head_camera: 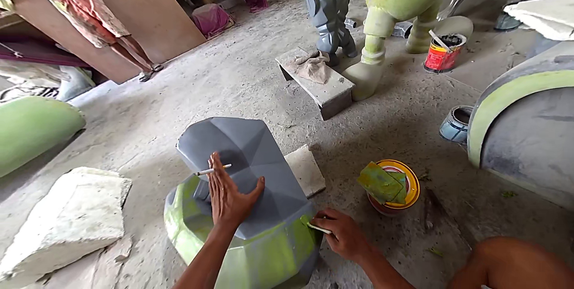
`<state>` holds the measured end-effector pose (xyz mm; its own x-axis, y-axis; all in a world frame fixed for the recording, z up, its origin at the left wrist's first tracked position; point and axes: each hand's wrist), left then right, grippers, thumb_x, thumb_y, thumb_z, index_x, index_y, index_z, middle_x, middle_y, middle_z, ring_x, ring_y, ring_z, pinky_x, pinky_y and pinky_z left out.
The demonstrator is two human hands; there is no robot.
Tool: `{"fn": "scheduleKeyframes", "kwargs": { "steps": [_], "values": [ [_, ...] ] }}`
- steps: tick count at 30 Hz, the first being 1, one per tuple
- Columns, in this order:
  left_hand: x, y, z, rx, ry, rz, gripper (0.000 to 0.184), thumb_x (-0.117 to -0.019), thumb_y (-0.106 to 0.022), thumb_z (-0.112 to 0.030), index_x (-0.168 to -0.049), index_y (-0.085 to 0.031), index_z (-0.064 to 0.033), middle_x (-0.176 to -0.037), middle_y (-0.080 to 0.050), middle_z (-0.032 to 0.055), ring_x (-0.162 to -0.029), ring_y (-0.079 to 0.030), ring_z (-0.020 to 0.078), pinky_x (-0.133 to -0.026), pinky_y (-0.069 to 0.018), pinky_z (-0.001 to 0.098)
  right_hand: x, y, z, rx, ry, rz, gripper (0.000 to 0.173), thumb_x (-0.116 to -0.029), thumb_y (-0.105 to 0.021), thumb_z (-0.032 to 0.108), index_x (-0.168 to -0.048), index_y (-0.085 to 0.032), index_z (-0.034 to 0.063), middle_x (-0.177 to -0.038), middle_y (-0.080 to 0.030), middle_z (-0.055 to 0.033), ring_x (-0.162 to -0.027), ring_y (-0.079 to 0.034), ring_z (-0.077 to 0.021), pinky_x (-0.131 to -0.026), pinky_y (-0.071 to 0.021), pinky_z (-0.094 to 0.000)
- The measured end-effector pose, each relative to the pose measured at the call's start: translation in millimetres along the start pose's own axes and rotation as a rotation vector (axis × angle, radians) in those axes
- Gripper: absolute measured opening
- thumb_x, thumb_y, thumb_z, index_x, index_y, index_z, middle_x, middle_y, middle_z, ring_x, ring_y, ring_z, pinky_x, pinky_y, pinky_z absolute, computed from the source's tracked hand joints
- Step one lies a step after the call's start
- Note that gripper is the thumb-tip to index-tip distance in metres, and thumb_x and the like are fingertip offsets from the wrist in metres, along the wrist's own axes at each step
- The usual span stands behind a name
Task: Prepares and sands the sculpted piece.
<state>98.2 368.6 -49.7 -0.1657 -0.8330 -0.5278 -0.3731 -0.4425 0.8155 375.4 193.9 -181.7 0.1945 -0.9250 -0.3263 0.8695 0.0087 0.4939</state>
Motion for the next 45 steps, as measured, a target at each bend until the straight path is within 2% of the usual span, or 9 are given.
{"fn": "scheduleKeyframes", "kwargs": {
  "steps": [9, 13, 17, 24, 27, 29, 33, 36, 45],
  "values": [
    [-0.7, 0.6, -0.4, 0.008, 0.003, -0.001, 0.130, -0.0742, -0.065, -0.078, -0.165, -0.006, -0.0061, -0.171, -0.015, 0.0187, -0.158, -0.016, 0.0339, -0.128, -0.0171, 0.0516, 42.8, -4.3, -2.8, -0.004, 0.051, 0.058, 0.038, -0.0981, -0.055, 0.014, -0.129, -0.071, 0.0314, -0.128, -0.068, 0.0026, -0.119, -0.063, -0.0116, -0.099, -0.0558, -0.0326],
    [-3.5, 0.7, -2.4, 0.007, -0.006, -0.006, 0.131, -0.0735, -0.065, -0.078, -0.165, -0.007, -0.0052, -0.170, -0.016, 0.0208, -0.157, -0.019, 0.0354, -0.127, -0.0184, 0.0524, 18.9, 5.7, -10.5, -0.039, 0.028, -0.070, 0.031, -0.0978, -0.057, 0.015, -0.119, -0.076, 0.0277, -0.124, -0.071, 0.0056, -0.116, -0.066, -0.0076, -0.098, -0.0577, -0.0323],
    [-2.1, 1.2, -1.7, 0.013, 0.003, -0.001, 0.130, -0.0733, -0.065, -0.079, -0.165, -0.008, -0.0057, -0.170, -0.017, 0.0192, -0.158, -0.018, 0.0339, -0.128, -0.0182, 0.0516, -18.3, 9.7, -16.4, -0.061, 0.045, -0.170, 0.030, -0.0997, -0.058, 0.014, -0.121, -0.076, 0.0242, -0.126, -0.071, 0.0042, -0.117, -0.065, -0.0058, -0.099, -0.0580, -0.0308],
    [-1.5, -1.3, 0.5, -0.008, 0.000, -0.008, 0.129, -0.0746, -0.064, -0.079, -0.166, -0.007, -0.0080, -0.171, -0.016, 0.0171, -0.158, -0.018, 0.0318, -0.128, -0.0180, 0.0505, -12.8, -4.8, -26.7, 0.123, 0.114, -0.092, 0.040, -0.0963, -0.063, 0.013, -0.134, -0.070, 0.0272, -0.134, -0.068, 0.0007, -0.123, -0.065, -0.0112, -0.101, -0.0574, -0.0340],
    [0.5, -1.8, 1.0, -0.009, 0.002, 0.000, 0.129, -0.0745, -0.064, -0.079, -0.166, -0.006, -0.0096, -0.171, -0.015, 0.0160, -0.158, -0.017, 0.0304, -0.128, -0.0177, 0.0507, -2.1, 1.5, -32.7, 0.262, 0.197, -0.019, 0.046, -0.0931, -0.063, 0.009, -0.135, -0.068, 0.0274, -0.133, -0.068, -0.0013, -0.128, -0.061, -0.0155, -0.110, -0.0508, -0.0358],
    [-0.6, -2.7, 1.1, -0.017, 0.000, -0.005, 0.130, -0.0739, -0.063, -0.080, -0.166, -0.006, -0.0089, -0.171, -0.016, 0.0162, -0.158, -0.018, 0.0302, -0.128, -0.0186, 0.0506, 2.9, 11.7, -38.3, 0.316, 0.258, 0.037, 0.044, -0.0925, -0.064, 0.013, -0.134, -0.068, 0.0288, -0.130, -0.068, -0.0006, -0.125, -0.062, -0.0169, -0.109, -0.0503, -0.0373],
    [-0.3, -3.3, 1.6, -0.017, 0.006, -0.002, 0.130, -0.0740, -0.064, -0.080, -0.166, -0.007, -0.0080, -0.171, -0.016, 0.0164, -0.158, -0.018, 0.0306, -0.128, -0.0183, 0.0503, 0.6, 24.8, -29.2, 0.186, 0.184, -0.008, 0.041, -0.0966, -0.060, 0.016, -0.134, -0.068, 0.0314, -0.129, -0.069, 0.0012, -0.118, -0.065, -0.0140, -0.099, -0.0566, -0.0346],
    [0.9, -0.8, 0.4, -0.022, 0.014, 0.007, 0.129, -0.0746, -0.063, -0.080, -0.166, -0.005, -0.0097, -0.172, -0.014, 0.0147, -0.159, -0.015, 0.0294, -0.129, -0.0170, 0.0489, -19.8, 16.1, -8.0, 0.066, 0.165, -0.058, 0.040, -0.0983, -0.059, 0.014, -0.135, -0.068, 0.0290, -0.132, -0.068, 0.0004, -0.120, -0.065, -0.0110, -0.100, -0.0573, -0.0324],
    [0.4, 0.1, -1.7, -0.021, 0.008, 0.011, 0.129, -0.0756, -0.063, -0.079, -0.166, -0.005, -0.0071, -0.171, -0.015, 0.0164, -0.158, -0.017, 0.0312, -0.128, -0.0182, 0.0509, -33.1, 26.2, 10.2, 0.026, 0.179, 0.172, 0.029, -0.1019, -0.056, 0.018, -0.124, -0.073, 0.0268, -0.128, -0.067, -0.0014, -0.118, -0.064, -0.0148, -0.097, -0.0572, -0.0367]
  ]
}}
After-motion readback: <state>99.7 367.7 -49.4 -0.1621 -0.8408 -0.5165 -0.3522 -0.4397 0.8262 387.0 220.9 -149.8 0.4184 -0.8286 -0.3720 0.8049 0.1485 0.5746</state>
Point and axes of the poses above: each hand's wrist, its own x-axis away from the middle knuckle, its own y-axis out of the back of the hand, z = x × y
